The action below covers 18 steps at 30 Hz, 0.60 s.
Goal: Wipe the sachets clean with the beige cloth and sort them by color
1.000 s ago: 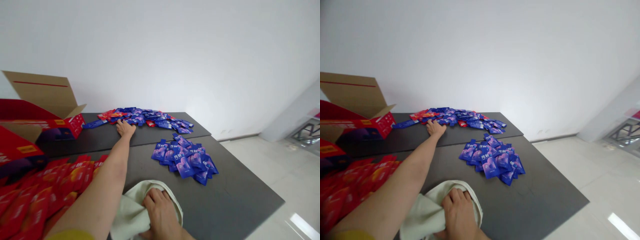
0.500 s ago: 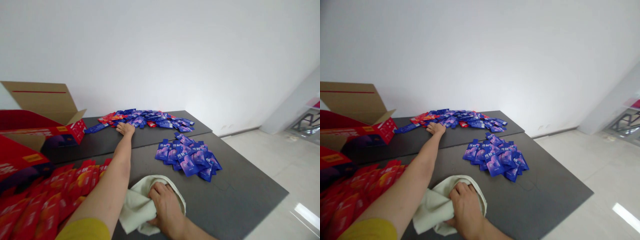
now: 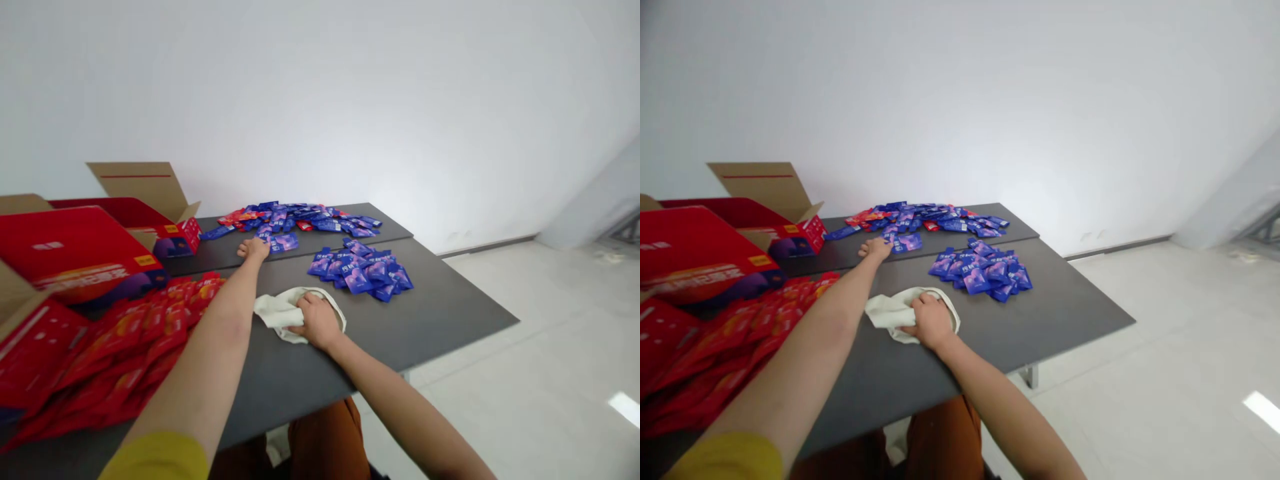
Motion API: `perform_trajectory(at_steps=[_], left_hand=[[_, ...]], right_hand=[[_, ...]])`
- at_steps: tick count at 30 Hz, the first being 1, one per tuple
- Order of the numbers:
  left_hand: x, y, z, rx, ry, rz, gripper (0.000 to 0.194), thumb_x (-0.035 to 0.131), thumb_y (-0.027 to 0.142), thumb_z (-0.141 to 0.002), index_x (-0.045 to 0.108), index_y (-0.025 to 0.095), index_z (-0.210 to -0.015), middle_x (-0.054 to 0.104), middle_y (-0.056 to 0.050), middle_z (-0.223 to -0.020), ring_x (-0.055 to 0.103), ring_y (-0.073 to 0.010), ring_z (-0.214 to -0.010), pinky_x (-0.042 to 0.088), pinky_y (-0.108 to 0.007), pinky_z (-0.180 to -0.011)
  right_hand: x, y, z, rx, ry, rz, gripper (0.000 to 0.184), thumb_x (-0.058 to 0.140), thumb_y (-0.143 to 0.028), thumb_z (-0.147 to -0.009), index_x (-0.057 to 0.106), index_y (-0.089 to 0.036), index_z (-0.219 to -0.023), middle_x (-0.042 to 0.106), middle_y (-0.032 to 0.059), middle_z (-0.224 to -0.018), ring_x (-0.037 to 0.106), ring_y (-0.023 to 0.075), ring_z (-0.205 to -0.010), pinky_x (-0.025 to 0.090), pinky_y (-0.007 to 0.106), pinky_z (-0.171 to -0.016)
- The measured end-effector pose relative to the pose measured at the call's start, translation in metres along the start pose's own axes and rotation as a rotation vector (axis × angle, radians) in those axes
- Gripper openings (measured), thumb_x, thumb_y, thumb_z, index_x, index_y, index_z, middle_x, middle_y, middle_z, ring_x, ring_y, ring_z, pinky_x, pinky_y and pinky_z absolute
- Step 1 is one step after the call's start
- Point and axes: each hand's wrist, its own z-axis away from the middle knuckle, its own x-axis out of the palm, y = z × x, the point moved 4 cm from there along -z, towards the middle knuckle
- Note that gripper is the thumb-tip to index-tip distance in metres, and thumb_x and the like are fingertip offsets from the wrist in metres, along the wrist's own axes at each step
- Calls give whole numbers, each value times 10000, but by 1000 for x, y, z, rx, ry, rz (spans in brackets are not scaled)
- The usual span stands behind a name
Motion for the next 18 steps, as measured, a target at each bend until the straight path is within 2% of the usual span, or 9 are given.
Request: perform_trajectory(at_steps=[3,6,8,11,14,16,18], left_hand=[[-24,0,22,218,-42,31,448,424,363,-906,583,199,-1291,543,-145,-1370,504,-314,-1212,377,-466,-992],[-54,2,38,450,-98,52,408,466,294,-889,614,215,-1261,593,-45,-1339,528,-197,-1182,372,-277,-998],[-73,6,49,609,-188,7,363,543,285,-833,682,209,-1159,664,-16,-1227,573,-166,-1088,388,-205,-939],[-93,13,77,849,-415,-177,346,599,301,-765,728,175,-1061,728,-24,-1025,613,-156,-890,424,-189,-806],[-96,16,110,878,-626,-267,326,634,354,-733,750,160,-968,732,-16,-853,589,-136,-747,419,-187,-696],[-88,16,134,843,-776,-290,323,668,383,-701,756,142,-897,716,-20,-763,557,-129,-660,413,-199,-633],[-75,16,159,843,-862,-292,302,705,367,-660,756,148,-862,714,-14,-750,549,-126,-639,421,-205,-623]], right_hand=[[-2,0,7,38,26,31,469,664,-586,-795,624,-183,-1031,610,101,-1057,591,252,-987,456,382,-856],[-7,2,21,38,39,52,447,658,-567,-808,623,-180,-1028,606,103,-1065,588,251,-991,452,378,-856],[-14,5,34,-5,32,50,430,666,-545,-808,622,-177,-1025,605,104,-1068,586,247,-983,448,373,-855],[-29,8,56,-106,37,7,369,700,-484,-792,621,-178,-982,604,91,-1034,579,235,-949,445,359,-844],[-47,7,77,-232,79,-106,291,743,-387,-758,603,-185,-913,592,68,-980,560,217,-914,439,338,-832],[-58,4,89,-286,121,-167,264,750,-341,-740,587,-188,-881,580,64,-961,544,215,-904,433,337,-826],[-64,1,100,-316,149,-195,255,748,-320,-732,578,-189,-868,573,65,-953,536,219,-904,428,338,-817]])
